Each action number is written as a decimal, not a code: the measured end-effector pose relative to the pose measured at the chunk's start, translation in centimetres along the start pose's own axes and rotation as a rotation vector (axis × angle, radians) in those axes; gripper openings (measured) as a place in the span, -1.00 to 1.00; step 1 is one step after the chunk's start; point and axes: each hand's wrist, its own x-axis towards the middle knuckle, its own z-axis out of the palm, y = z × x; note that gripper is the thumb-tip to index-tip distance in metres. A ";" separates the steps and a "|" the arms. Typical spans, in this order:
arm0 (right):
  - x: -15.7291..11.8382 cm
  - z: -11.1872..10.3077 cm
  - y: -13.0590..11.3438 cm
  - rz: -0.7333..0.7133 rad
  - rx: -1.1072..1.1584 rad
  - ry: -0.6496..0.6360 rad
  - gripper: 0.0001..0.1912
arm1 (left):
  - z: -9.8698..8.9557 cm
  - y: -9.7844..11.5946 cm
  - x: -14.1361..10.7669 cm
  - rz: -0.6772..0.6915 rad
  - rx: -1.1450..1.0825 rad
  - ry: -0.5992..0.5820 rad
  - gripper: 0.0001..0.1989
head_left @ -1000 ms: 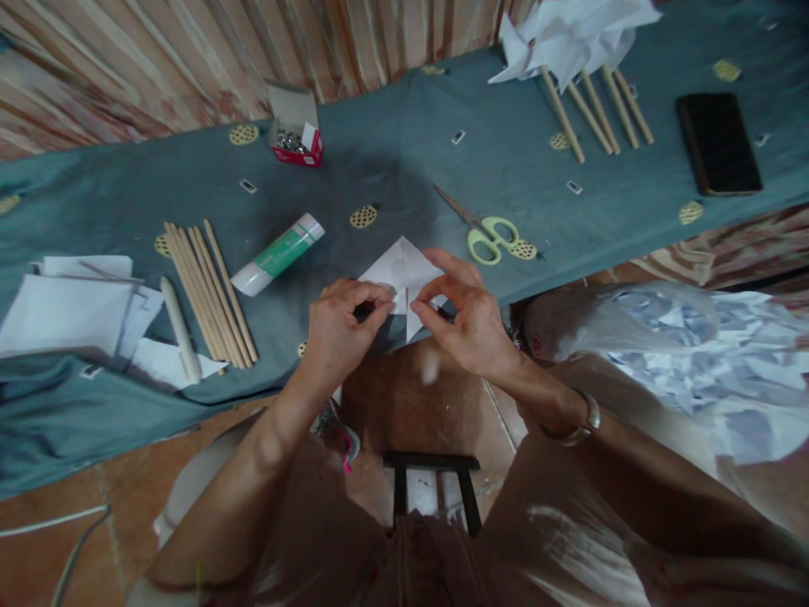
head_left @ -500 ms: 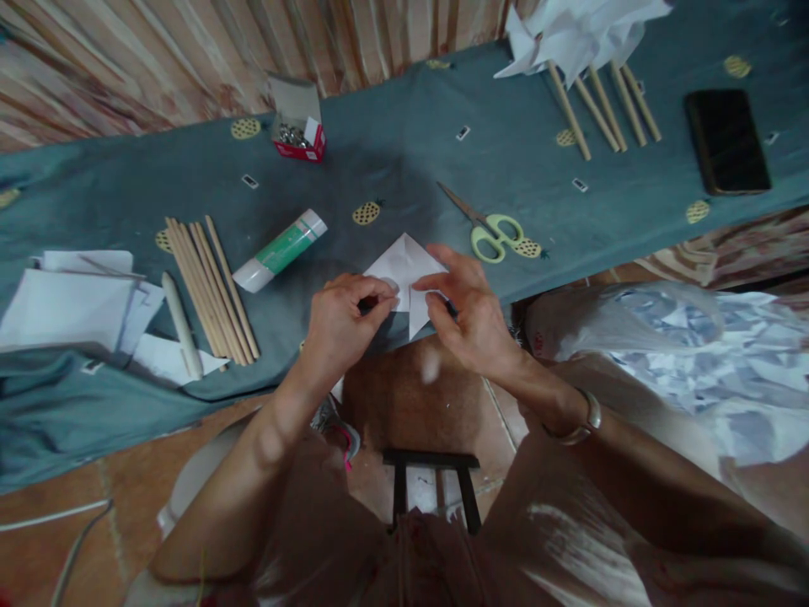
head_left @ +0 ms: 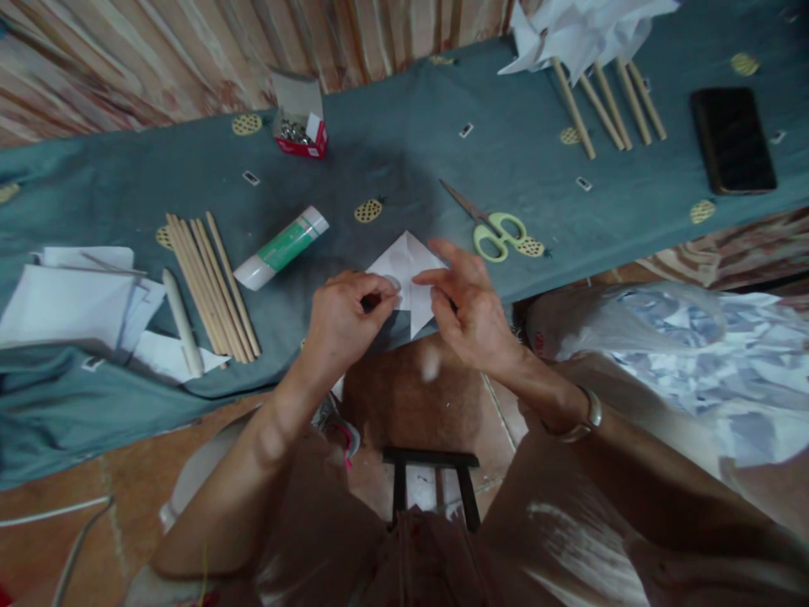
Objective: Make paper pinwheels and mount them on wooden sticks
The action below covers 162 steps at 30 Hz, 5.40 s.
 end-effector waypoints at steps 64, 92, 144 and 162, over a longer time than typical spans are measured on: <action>-0.2 -0.6 -0.3 -0.004 0.014 -0.056 -0.59 | -0.3 0.6 -3.0 0.395 0.324 0.064 -0.77; 0.6 -2.8 0.2 0.115 0.384 -0.327 -0.79 | -0.2 0.8 -4.4 0.500 0.398 0.092 -0.87; 0.7 -0.3 -0.4 0.082 0.171 -0.161 -0.98 | 0.5 0.8 -4.2 0.366 0.158 0.068 -0.86; 0.7 -0.3 -0.5 0.094 0.173 -0.170 -0.97 | 0.3 1.1 -4.0 0.322 0.188 0.055 -0.83</action>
